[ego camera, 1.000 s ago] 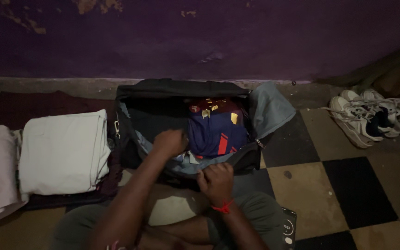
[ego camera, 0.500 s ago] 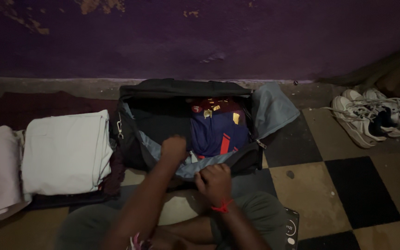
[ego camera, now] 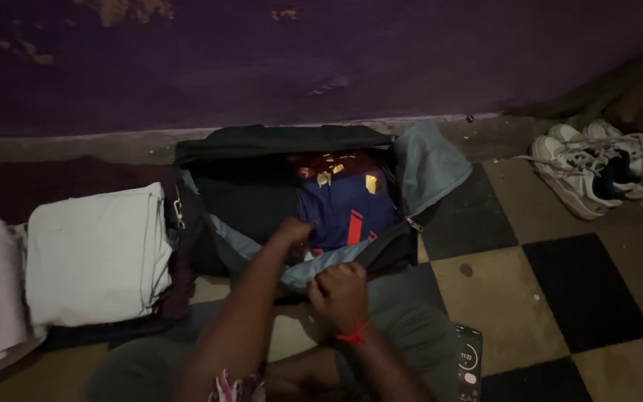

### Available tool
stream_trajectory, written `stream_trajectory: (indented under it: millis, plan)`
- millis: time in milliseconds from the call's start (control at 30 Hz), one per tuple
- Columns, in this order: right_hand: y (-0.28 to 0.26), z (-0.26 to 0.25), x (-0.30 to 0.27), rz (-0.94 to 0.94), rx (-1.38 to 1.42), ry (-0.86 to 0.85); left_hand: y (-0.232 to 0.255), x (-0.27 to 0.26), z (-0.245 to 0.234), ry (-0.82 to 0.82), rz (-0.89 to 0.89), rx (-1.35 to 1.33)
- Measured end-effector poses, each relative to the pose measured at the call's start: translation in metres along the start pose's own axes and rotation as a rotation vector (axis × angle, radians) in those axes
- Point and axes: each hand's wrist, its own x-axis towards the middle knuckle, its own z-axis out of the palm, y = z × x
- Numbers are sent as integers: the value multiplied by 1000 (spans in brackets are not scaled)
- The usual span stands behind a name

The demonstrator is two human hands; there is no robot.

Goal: The person takes folded shirts and a jersey from a bag, unfolds and refolds them by hand, and then arranges them in a stack on the floor next to the bag.

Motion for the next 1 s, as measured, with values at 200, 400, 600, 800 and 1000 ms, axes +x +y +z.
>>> stream_trajectory:
  millis: [200, 400, 600, 800, 1000]
  plan:
    - [0, -3, 1, -1, 21, -21, 28, -48, 26, 33, -76, -331]
    - [1, -2, -2, -5, -2, -32, 19, -23, 39, 321, 66, -134]
    - [5, 5, -7, 35, 24, -39, 27, -28, 39, 256, 67, -238]
    - [5, 3, -6, 10, -1, -68, 57, -109, 33, 679, 386, 347]
    - [7, -2, -5, 25, 42, -52, 97, -95, 48, 473, 785, 850]
